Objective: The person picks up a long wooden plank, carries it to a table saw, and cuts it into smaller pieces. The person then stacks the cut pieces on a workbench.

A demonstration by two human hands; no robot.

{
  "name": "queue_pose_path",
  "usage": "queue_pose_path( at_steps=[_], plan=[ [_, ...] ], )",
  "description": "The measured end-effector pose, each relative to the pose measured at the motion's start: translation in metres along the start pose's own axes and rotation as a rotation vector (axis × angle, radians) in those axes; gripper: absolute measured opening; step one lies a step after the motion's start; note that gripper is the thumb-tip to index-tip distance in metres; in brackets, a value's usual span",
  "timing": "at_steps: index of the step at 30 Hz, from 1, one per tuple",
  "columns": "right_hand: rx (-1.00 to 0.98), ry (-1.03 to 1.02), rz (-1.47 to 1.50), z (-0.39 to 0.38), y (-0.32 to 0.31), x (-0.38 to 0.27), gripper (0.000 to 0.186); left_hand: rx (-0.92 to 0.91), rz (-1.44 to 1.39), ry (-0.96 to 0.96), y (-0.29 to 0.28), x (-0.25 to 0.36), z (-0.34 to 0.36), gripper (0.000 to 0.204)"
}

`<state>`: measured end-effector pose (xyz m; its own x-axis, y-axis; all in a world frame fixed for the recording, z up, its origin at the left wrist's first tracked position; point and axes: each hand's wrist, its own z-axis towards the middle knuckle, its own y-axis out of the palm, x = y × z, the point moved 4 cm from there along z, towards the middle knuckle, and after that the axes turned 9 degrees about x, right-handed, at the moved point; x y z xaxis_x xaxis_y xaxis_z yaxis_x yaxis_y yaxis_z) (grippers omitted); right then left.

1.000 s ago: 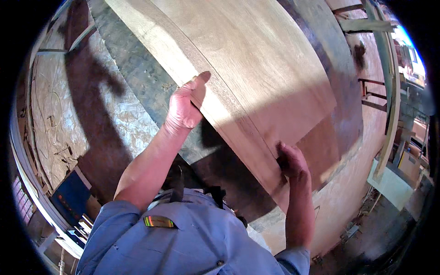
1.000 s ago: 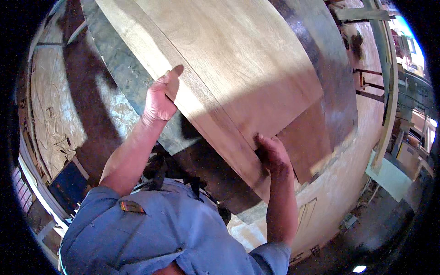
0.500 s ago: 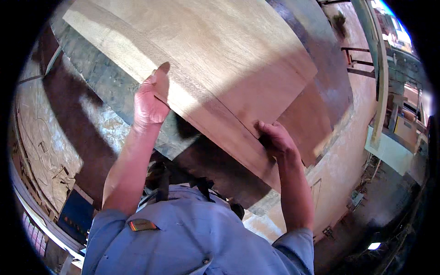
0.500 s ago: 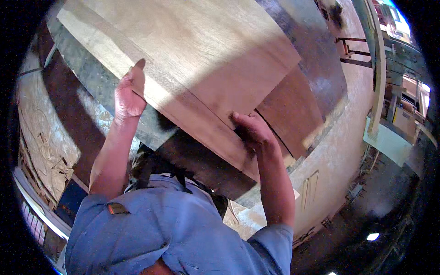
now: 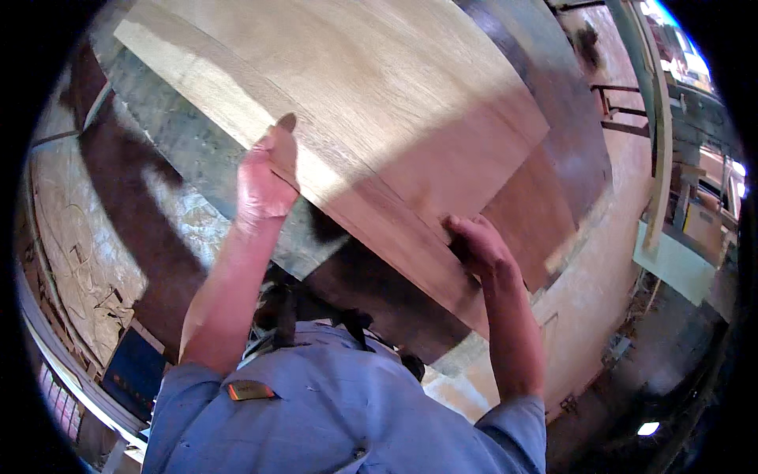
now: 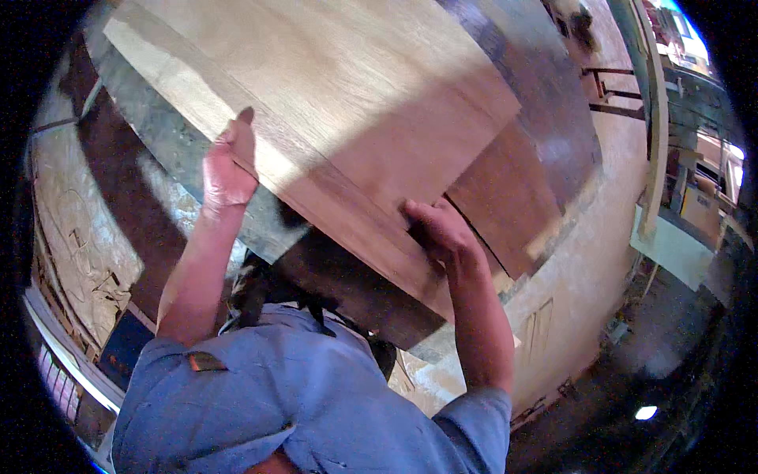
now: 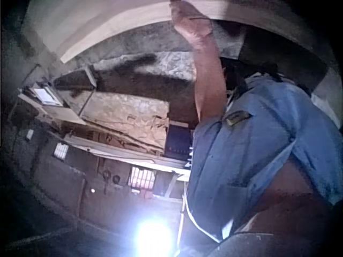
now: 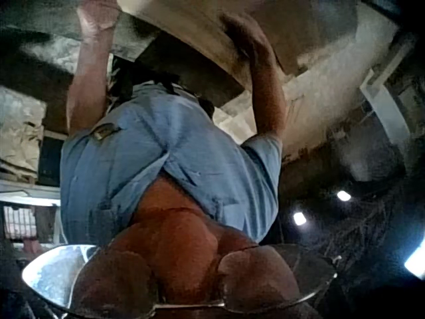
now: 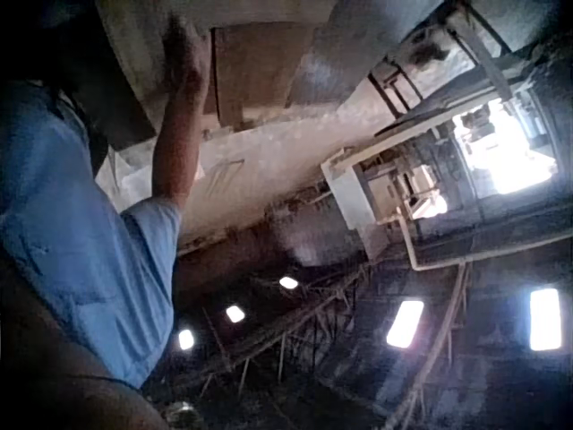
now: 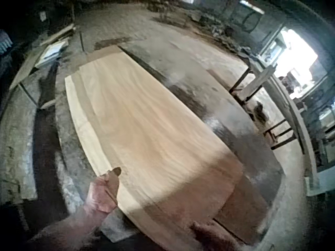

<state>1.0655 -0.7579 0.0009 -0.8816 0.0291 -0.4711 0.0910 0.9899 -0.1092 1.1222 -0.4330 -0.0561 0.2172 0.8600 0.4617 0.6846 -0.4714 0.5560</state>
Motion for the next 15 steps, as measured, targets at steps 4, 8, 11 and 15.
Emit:
queue_pose_path(
  at_steps=[4,8,11,15],
  plan=[
    [-0.007,0.08,-0.172,-0.004,-0.002,-0.002,0.025,-0.05,-0.034,-0.011,-0.003,-0.006,-0.001,0.051],
    [0.077,0.002,-0.145,0.004,-0.003,0.001,0.029,-0.039,-0.132,-0.086,-0.004,-0.01,0.003,0.046],
    [0.061,-0.029,-0.111,0.009,-0.001,0.005,0.031,-0.084,-0.21,-0.151,-0.005,-0.014,0.005,0.042],
    [0.13,-0.086,-0.068,0.006,0.001,0.006,0.029,-0.141,-0.15,-0.102,-0.009,-0.013,0.005,0.061]
  ],
)
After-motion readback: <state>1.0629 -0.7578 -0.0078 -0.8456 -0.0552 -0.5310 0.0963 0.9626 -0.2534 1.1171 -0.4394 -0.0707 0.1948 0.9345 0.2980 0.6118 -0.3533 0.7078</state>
